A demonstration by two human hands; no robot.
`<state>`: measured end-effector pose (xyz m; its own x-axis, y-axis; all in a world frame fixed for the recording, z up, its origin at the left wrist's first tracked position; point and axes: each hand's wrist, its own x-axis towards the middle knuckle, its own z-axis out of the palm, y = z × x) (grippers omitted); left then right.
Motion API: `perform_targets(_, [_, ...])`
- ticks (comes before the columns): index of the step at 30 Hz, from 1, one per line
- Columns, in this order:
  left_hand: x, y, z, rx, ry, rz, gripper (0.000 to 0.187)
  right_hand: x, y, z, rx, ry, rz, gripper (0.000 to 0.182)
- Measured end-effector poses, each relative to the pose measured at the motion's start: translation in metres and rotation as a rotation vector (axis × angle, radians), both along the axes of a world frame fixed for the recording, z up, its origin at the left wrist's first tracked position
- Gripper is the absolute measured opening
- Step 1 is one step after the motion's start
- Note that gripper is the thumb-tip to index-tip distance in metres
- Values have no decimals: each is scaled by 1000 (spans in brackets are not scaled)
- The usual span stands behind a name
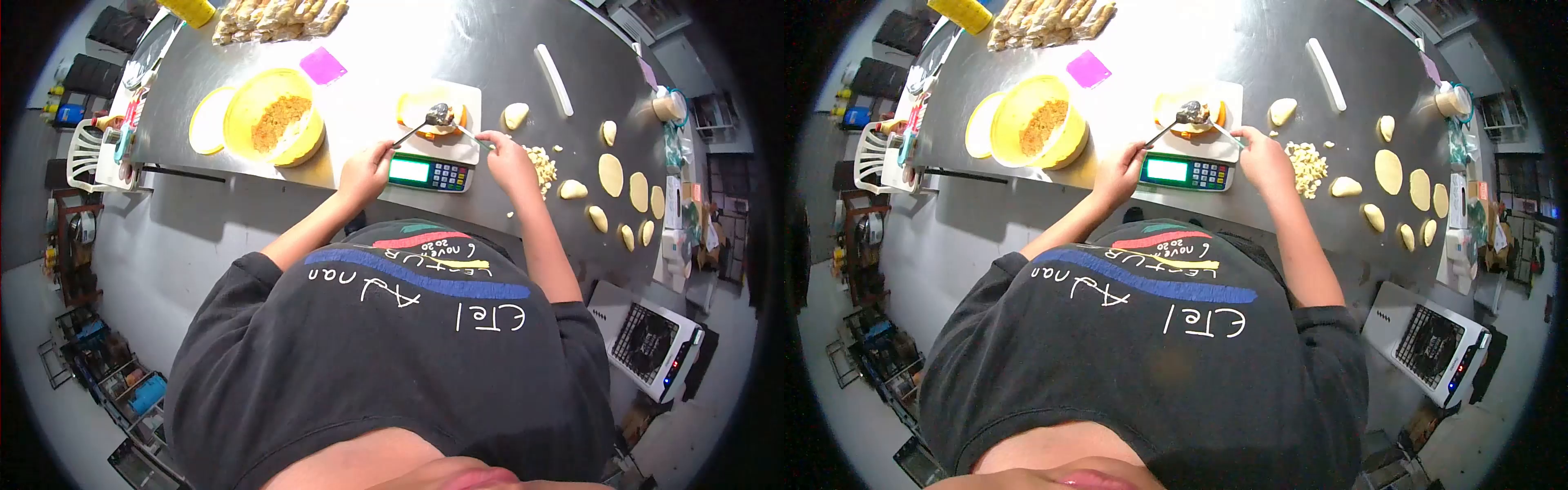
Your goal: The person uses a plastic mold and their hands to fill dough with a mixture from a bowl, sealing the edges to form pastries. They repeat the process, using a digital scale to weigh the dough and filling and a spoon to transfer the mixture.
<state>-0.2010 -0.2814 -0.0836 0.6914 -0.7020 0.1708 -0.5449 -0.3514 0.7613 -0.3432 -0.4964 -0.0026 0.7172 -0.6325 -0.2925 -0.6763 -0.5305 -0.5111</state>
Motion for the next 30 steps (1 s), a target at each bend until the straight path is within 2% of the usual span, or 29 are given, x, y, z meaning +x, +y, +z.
perform_targets(4, [-10,-11,11,102,-2,55,22,3,-3,3,-28,30,37,39])
perform_targets(8, [-19,-13,12,18,-8,96,20,2,-4,13,30,10,-14,38])
perform_targets(10, [-21,-12,3,103,-94,24,20,-2,-12,-1,5,-53,-17,38])
perform_targets(15, [-37,-4,-9,97,-102,-157,22,-13,-36,-17,-35,-151,-25,38])
perform_targets(19, [-36,-5,-3,14,-98,6,20,-17,-30,2,35,-83,32,39])
perform_targets(21, [-29,-9,-4,-62,-280,97,16,-15,-23,3,40,-56,61,39])
perform_targets(23, [-23,-11,-5,4,-289,98,15,-7,-18,1,-55,-7,98,40])
perform_targets(25, [-20,-15,0,11,-282,75,13,0,-13,0,-57,-72,77,39])
perform_targets(30, [-15,-24,-2,103,-311,98,14,7,-13,6,-128,21,90,38])
